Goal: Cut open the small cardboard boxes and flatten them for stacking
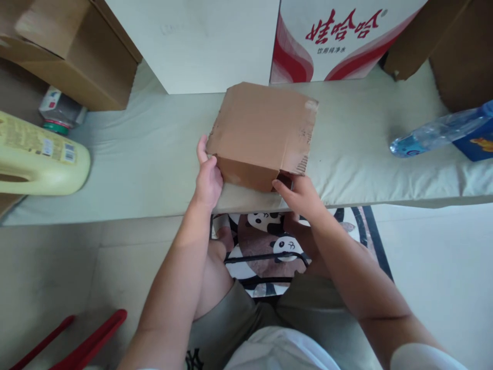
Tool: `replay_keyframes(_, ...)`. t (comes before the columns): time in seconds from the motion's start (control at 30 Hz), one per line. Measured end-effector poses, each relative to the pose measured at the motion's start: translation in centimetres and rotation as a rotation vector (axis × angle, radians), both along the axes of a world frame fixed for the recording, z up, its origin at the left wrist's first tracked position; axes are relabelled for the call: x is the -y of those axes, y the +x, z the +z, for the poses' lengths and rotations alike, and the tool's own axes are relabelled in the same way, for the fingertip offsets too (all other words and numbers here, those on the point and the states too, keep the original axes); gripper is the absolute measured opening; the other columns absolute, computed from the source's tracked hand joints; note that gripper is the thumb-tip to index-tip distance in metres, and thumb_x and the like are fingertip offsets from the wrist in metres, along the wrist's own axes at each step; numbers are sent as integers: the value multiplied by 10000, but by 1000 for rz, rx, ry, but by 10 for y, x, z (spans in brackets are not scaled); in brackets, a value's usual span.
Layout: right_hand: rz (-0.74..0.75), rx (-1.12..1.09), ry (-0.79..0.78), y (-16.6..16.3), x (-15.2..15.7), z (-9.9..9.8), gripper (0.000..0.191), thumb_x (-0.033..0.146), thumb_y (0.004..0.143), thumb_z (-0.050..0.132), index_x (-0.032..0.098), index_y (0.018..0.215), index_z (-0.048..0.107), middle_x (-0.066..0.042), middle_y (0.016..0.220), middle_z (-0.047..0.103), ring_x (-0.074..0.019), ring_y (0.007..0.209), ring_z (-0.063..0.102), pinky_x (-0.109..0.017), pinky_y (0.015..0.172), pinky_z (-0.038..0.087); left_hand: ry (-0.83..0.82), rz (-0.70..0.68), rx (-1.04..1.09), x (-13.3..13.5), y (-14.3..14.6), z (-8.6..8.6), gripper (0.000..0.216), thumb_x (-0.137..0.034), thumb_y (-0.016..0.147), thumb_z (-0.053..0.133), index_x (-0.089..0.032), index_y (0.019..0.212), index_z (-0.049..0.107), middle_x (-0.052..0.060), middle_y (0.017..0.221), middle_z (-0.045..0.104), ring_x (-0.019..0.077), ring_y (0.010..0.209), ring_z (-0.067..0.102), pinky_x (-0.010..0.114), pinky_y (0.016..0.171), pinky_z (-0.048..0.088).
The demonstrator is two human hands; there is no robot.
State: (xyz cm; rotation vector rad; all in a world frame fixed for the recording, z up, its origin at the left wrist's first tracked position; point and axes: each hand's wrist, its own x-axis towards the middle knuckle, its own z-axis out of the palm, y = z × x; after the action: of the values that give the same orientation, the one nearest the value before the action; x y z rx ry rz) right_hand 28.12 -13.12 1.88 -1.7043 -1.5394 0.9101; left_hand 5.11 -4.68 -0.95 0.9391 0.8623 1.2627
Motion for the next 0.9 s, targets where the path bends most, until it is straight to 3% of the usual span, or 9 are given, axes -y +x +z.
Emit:
replay_keyframes(0.1, 6, -15, 23, 0, -1, -1, 294, 484, 875, 554, 216, 895, 674, -118, 904, 764, -303, 888, 701, -463, 836, 542, 74, 13, -4, -2, 4, -4, 989, -655, 708, 787, -409, 1550, 327, 42, 1676, 462, 306, 1593, 402, 495, 1323, 321)
replay_keyframes(0.33, -69, -13, 60, 4, -2, 0, 293, 503, 870, 599, 222, 792, 621, -44, 717, 655, -226, 734, 610, -410, 765, 543, 193, 65, -7, -10, 11, -3, 976, -669, 738, 737, -427, 1551, 253, 50, 1528, 581, 300, 1550, 460, 497, 1308, 336)
replay_keyframes(0.47, -176, -57, 115, 4, -1, -3, 270, 488, 830, 673, 227, 891, 641, -86, 892, 720, -261, 887, 669, -444, 880, 557, 219, 113, -113, -9, 11, 0, 925, -682, 781, 672, -427, 1549, 224, 55, 1488, 601, 297, 1501, 514, 501, 1289, 372)
replay_keyframes(0.6, -296, -98, 150, 6, -1, -4, 436, 481, 791, 737, 222, 1121, 619, -92, 1017, 741, -238, 883, 672, -393, 816, 571, 151, 327, -264, -10, 6, 1, 840, -734, 842, 561, -405, 1554, 259, 67, 1273, 666, 281, 1217, 685, 450, 1062, 556)
replay_keyframes(0.67, -318, -108, 157, 7, 0, -3, 469, 486, 804, 734, 219, 1169, 608, -88, 1024, 742, -226, 863, 665, -373, 785, 569, 94, 411, -243, -11, 4, 2, 703, -675, 853, 572, -357, 1461, 420, 51, 1143, 683, 237, 1048, 711, 373, 895, 587)
replay_keyframes(0.77, -322, -190, 188, 8, 2, -3, 419, 537, 851, 684, 210, 1108, 635, -106, 1046, 743, -255, 966, 693, -393, 866, 577, -50, 468, -168, -10, 2, 8, 379, -542, 862, 570, -237, 1063, 670, 34, 857, 677, 165, 747, 655, 278, 633, 516)
replay_keyframes(0.83, -364, -291, 208, 8, 3, -6, 441, 615, 876, 638, 214, 1056, 653, -110, 1038, 745, -277, 1042, 711, -408, 917, 580, -120, 458, -145, -9, 1, 12, 301, -486, 878, 544, -219, 843, 677, 13, 672, 607, 137, 578, 562, 264, 520, 430)
replay_keyframes(0.9, -475, -385, 216, 9, 3, -12, 501, 700, 894, 568, 221, 1011, 659, -102, 976, 741, -281, 1044, 729, -399, 891, 591, -126, 401, -134, -7, -2, 16, 290, -455, 887, 535, -223, 784, 677, -6, 576, 551, 127, 481, 485, 268, 474, 374)
